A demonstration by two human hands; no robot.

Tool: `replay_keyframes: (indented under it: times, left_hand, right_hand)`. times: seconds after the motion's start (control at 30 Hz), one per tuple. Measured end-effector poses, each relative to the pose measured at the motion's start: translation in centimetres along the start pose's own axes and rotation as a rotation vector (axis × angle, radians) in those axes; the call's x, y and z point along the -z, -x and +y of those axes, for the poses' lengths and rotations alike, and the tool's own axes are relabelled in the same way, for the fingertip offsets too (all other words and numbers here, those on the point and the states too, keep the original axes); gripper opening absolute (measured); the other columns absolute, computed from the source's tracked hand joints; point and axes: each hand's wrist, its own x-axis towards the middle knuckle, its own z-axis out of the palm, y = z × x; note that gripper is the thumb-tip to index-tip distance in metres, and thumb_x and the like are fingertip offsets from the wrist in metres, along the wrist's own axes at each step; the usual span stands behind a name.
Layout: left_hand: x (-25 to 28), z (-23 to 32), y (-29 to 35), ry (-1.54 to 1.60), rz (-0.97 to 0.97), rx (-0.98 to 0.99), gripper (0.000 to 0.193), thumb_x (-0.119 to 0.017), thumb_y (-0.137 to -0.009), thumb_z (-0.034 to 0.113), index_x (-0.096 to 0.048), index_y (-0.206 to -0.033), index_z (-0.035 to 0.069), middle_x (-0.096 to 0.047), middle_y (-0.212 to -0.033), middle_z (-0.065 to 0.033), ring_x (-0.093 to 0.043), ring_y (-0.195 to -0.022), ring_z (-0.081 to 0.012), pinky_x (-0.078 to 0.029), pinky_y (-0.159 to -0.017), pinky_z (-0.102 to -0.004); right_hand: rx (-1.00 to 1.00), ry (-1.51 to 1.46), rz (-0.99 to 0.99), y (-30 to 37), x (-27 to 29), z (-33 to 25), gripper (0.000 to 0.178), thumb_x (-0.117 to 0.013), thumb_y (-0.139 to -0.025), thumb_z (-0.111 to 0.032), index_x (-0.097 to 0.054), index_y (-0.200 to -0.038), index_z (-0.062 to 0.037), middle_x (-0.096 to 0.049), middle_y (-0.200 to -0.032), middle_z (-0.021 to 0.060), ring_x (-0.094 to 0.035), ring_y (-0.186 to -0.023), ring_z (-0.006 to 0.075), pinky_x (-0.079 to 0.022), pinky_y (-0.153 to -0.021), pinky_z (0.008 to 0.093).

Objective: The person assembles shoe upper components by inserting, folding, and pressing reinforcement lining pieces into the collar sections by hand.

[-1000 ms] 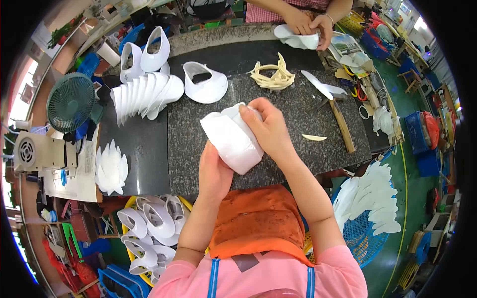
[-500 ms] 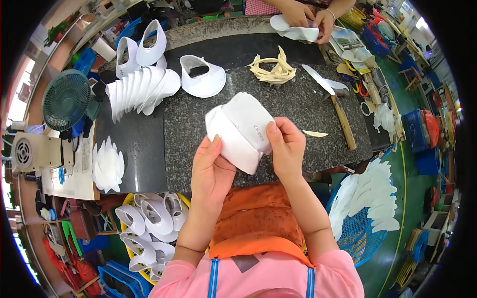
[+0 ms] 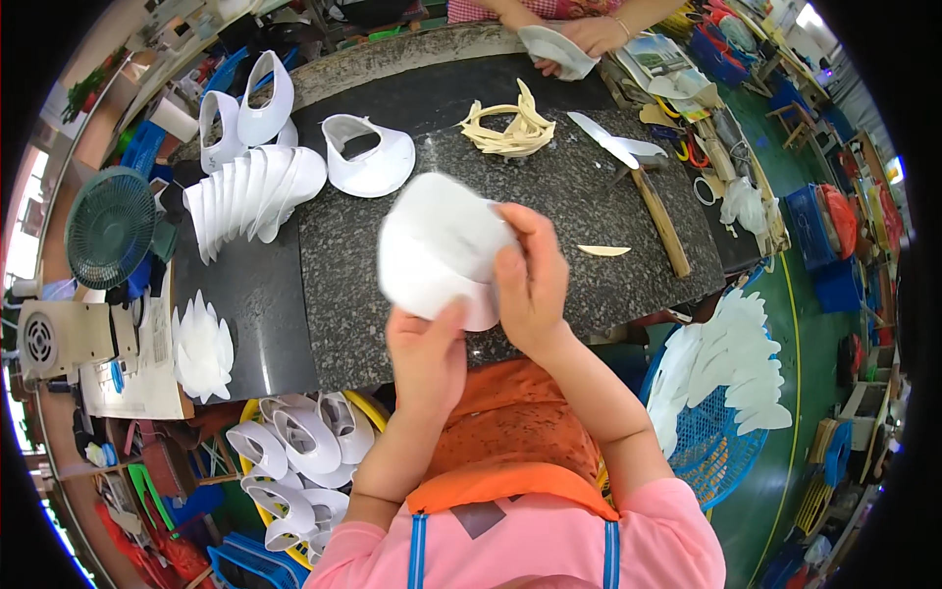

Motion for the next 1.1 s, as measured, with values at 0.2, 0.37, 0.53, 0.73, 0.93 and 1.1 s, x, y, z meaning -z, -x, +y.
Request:
replay_keyframes:
  times: [0.2,0.37,0.53,0.73,0.93,1.1]
  left_hand:
    - [2.0,2.3,-0.7,0.076,-0.031,0.017,0.052,-0.055,-0.094,0.013,-0.036,-0.14,-0.004,-0.05,-0.137,-0.0176,-0.052,-0.124,-0.0297,-0.042,-0.105,-0.045]
    - [2.3,3.2,0.0,0.149,-0.148,0.034,0.056,-0.054,-0.094,0.009,-0.03,-0.143,-0.003,-0.044,-0.142,-0.0185,-0.047,-0.129,-0.0308,-0.037,-0.11,-0.0483]
    - [2.5,4.1,-0.3,0.184,-0.107,-0.053,0.051,-0.053,-0.095,0.01,-0.032,-0.14,-0.003,-0.046,-0.139,-0.0186,-0.05,-0.126,-0.0303,-0.041,-0.106,-0.0471]
    - [4.3,4.0,0.8,-0.902,0.178,-0.415,0.034,-0.051,-0.097,0.015,-0.049,-0.124,-0.006,-0.056,-0.125,-0.0165,-0.056,-0.114,-0.0257,-0.045,-0.095,-0.0425]
    - [3.9,-1.1,0.1,-1.826,-0.379,-0.737,0.035,-0.058,-0.075,0.009,-0.059,-0.108,-0.001,-0.057,-0.094,-0.013,-0.054,-0.084,-0.028,-0.045,-0.08,-0.04]
    - [3.8,-2.9,0.6,-1.792,-0.462,-0.82,0.03,-0.057,-0.074,0.008,-0.06,-0.103,0.0,-0.057,-0.096,-0.0103,-0.056,-0.088,-0.027,-0.045,-0.078,-0.0379]
  right_hand:
    - [0.249,0.211,-0.247,0.6,1.5,-1.7,0.059,-0.076,-0.074,-0.027,-0.055,-0.123,-0.0016,-0.059,-0.089,0.0097,-0.056,-0.08,0.0291,-0.043,-0.079,0.0394]
    - [0.273,0.084,-0.493,-1.0,3.4,-0.6,0.044,-0.077,-0.072,-0.022,-0.063,-0.111,-0.0063,-0.06,-0.081,0.0063,-0.059,-0.074,0.0267,-0.046,-0.071,0.0366]
    - [-0.054,-0.148,-0.125,-5.7,6.1,-2.9,0.017,-0.066,-0.085,-0.004,-0.069,-0.101,-0.0048,-0.067,-0.079,0.0048,-0.062,-0.07,0.0119,-0.05,-0.064,0.0257]
    - [0.118,0.758,-0.398,-6.7,12.0,4.9,0.026,-0.064,-0.088,-0.019,-0.064,-0.11,-0.0044,-0.063,-0.096,0.0098,-0.061,-0.093,0.0252,-0.047,-0.084,0.0382]
    - [0.009,0.79,-0.313,2.1,12.7,7.7,0.02,-0.07,-0.08,-0.014,-0.067,-0.099,-0.0069,-0.063,-0.111,0.0102,-0.058,-0.104,0.0311,-0.045,-0.089,0.0404]
    - [-0.476,0.175,-0.112,2.2,12.6,3.2,0.006,-0.064,-0.086,-0.003,-0.067,-0.091,-0.004,-0.066,-0.088,0.0059,-0.062,-0.078,0.0133,-0.05,-0.07,0.0293]
